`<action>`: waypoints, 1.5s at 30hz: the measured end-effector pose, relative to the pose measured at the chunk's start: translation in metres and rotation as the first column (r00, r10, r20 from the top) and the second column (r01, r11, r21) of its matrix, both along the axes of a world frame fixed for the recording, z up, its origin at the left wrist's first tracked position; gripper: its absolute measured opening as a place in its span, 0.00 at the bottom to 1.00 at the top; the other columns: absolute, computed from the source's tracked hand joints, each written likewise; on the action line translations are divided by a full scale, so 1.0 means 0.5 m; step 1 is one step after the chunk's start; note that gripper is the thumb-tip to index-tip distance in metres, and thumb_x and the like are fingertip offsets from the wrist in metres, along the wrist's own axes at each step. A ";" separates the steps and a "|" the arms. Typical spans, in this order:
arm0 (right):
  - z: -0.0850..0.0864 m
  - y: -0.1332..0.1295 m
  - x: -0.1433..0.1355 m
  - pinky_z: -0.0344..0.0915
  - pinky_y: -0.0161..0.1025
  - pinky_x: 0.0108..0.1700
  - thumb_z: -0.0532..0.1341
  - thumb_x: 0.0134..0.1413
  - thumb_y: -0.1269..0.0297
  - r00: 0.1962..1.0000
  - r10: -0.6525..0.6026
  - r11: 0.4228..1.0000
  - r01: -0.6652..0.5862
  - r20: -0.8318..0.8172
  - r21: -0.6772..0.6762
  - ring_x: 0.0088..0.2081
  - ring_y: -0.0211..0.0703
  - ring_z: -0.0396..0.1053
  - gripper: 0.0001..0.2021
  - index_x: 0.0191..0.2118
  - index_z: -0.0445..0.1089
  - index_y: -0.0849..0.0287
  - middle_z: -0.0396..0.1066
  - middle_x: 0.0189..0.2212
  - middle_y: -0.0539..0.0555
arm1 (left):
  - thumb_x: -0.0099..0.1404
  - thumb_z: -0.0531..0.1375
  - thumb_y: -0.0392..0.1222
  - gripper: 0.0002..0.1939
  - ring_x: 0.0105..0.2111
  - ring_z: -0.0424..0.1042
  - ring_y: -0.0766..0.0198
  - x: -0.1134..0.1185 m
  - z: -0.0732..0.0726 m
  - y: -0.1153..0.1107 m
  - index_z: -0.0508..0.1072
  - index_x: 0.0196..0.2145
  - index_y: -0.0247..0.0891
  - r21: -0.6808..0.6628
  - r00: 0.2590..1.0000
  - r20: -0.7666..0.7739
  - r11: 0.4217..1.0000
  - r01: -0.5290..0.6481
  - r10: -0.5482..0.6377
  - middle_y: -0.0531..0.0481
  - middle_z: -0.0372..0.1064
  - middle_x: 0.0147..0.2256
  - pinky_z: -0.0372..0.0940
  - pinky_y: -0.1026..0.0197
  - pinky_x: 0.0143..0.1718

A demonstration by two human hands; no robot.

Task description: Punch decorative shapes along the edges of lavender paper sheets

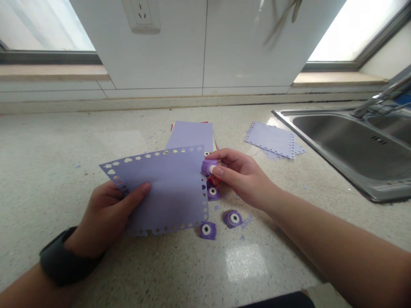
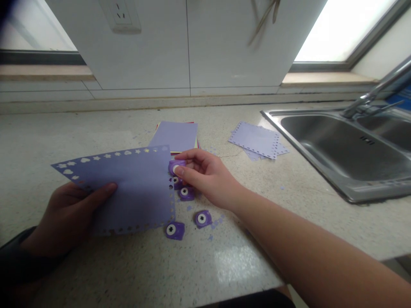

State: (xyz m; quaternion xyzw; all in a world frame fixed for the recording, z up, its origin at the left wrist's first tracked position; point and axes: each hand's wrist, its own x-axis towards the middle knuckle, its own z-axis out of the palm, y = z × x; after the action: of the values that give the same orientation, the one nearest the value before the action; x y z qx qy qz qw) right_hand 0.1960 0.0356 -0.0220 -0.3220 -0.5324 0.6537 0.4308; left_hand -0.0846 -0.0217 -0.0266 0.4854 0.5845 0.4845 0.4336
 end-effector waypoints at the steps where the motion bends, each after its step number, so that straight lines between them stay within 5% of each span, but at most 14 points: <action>1: 0.000 0.000 0.000 0.66 0.34 0.31 0.75 0.55 0.57 1.000 -0.002 1.000 0.002 -0.003 0.003 0.30 0.35 0.70 0.16 0.46 0.76 0.57 0.73 0.29 0.47 | 0.60 0.73 0.48 0.10 0.26 0.77 0.66 0.000 -0.001 0.001 0.83 0.30 0.40 -0.004 1.000 0.001 1.000 0.005 -0.005 0.58 0.81 0.27 0.72 0.70 0.25; 24: -0.006 0.005 -0.001 0.68 0.34 0.33 0.76 0.54 0.60 1.000 0.006 1.000 -0.006 -0.006 0.031 0.30 0.34 0.69 0.17 0.46 0.75 0.57 0.72 0.30 0.47 | 0.61 0.73 0.52 0.14 0.32 0.79 0.61 -0.010 -0.012 0.003 0.84 0.37 0.39 -0.039 0.999 -0.045 0.999 -0.003 0.002 0.49 0.84 0.36 0.75 0.64 0.33; 30: -0.005 0.004 -0.004 0.68 0.34 0.34 0.75 0.55 0.61 0.999 0.007 1.000 -0.007 -0.041 -0.001 0.30 0.33 0.70 0.15 0.46 0.76 0.57 0.75 0.31 0.47 | 0.58 0.74 0.51 0.12 0.28 0.77 0.64 -0.012 -0.019 0.005 0.83 0.32 0.41 -0.017 1.000 -0.030 1.000 0.007 -0.007 0.54 0.80 0.28 0.74 0.66 0.30; 45: -0.003 -0.001 -0.007 0.68 0.36 0.34 0.77 0.51 0.57 0.999 -0.050 0.998 0.050 0.004 -0.027 0.31 0.34 0.71 0.19 0.48 0.79 0.56 0.77 0.33 0.48 | 0.57 0.74 0.49 0.09 0.25 0.79 0.63 -0.006 -0.019 0.007 0.85 0.31 0.43 0.031 1.000 -0.010 0.999 0.016 -0.015 0.52 0.82 0.29 0.75 0.66 0.25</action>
State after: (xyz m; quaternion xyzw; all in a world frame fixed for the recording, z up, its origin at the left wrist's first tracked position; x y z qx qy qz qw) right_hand 0.1923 0.0353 -0.0236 -0.3422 -0.5157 0.6495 0.4418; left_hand -0.0877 -0.0182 -0.0360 0.4990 0.5751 0.4879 0.4269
